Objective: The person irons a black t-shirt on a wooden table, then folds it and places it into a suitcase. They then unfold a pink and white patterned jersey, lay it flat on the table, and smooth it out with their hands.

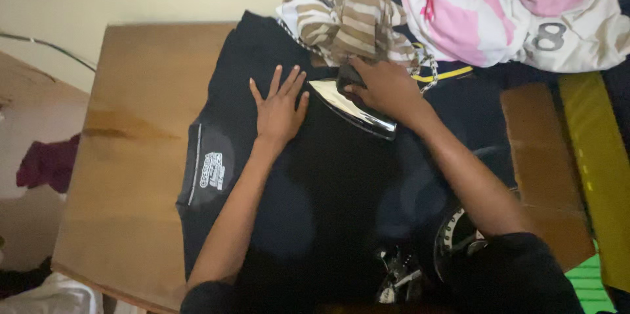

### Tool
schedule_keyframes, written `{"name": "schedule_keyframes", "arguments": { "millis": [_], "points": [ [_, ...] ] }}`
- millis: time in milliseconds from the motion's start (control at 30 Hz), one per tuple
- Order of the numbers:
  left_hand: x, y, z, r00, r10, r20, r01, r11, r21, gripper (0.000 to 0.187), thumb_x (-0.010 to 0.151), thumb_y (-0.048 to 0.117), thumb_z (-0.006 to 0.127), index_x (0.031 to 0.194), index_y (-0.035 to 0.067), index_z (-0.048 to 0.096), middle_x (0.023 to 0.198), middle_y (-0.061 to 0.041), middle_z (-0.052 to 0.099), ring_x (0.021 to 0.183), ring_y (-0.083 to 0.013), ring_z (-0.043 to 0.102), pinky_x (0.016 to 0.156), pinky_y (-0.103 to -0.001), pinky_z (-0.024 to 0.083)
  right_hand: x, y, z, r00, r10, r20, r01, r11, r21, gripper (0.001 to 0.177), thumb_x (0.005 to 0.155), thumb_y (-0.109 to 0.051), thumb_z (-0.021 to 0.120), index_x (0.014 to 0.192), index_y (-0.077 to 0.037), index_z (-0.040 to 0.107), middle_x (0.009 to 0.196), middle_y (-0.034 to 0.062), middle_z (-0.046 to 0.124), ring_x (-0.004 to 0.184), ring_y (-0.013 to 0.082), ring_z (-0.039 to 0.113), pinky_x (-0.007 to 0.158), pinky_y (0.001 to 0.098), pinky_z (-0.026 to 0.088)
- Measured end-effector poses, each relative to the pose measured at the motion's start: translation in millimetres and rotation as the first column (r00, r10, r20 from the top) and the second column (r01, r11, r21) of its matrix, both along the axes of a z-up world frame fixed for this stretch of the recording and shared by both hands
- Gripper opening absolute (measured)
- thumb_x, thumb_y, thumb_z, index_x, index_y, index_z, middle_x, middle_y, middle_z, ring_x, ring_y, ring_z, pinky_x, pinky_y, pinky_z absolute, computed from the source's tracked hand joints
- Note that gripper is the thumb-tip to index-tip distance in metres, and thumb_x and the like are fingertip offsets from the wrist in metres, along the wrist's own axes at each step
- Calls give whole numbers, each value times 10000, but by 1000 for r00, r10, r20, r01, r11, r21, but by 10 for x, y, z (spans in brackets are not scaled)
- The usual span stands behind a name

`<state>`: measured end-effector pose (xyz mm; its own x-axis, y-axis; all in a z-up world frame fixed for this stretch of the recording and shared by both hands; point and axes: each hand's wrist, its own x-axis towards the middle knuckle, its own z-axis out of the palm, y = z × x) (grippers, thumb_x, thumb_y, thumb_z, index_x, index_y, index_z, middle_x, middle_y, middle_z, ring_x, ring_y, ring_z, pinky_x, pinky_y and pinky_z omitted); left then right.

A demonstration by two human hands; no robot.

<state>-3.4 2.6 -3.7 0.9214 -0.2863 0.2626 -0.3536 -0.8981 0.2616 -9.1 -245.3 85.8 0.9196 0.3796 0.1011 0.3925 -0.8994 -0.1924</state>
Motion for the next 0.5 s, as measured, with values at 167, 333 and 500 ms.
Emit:
{"name": "schedule_keyframes", "arguments": {
  "millis": [167,333,500],
  "points": [
    [-40,-23,-53,998,65,-4,-65,998,2,505,1056,314,485,1535,152,478,1628,31,408,1543,-238,271,1194,-723,89,48,43,-50,993,-52,110,53,998,-13,533,910,-459,728,1283,-98,609,839,235,717,787,451,701,694,556,527],
    [-6,-15,-136,996,91,3,-91,996,-1,525,1052,344,475,1543,157,456,1643,-8,352,1543,-251,237,1200,-705,77,29,85,11,986,-118,121,114,993,39,574,897,-452,720,1332,-97,600,853,244,718,783,450,700,691,561,520],
    [-6,-22,-139,988,153,0,-153,988,10,560,1051,439,479,1565,220,440,1683,-131,272,1581,-313,177,1202,-729,51,-77,78,66,997,-32,68,30,999,30,570,886,-487,715,1302,-109,619,878,243,722,837,446,696,741,552,522]
  ]
}}
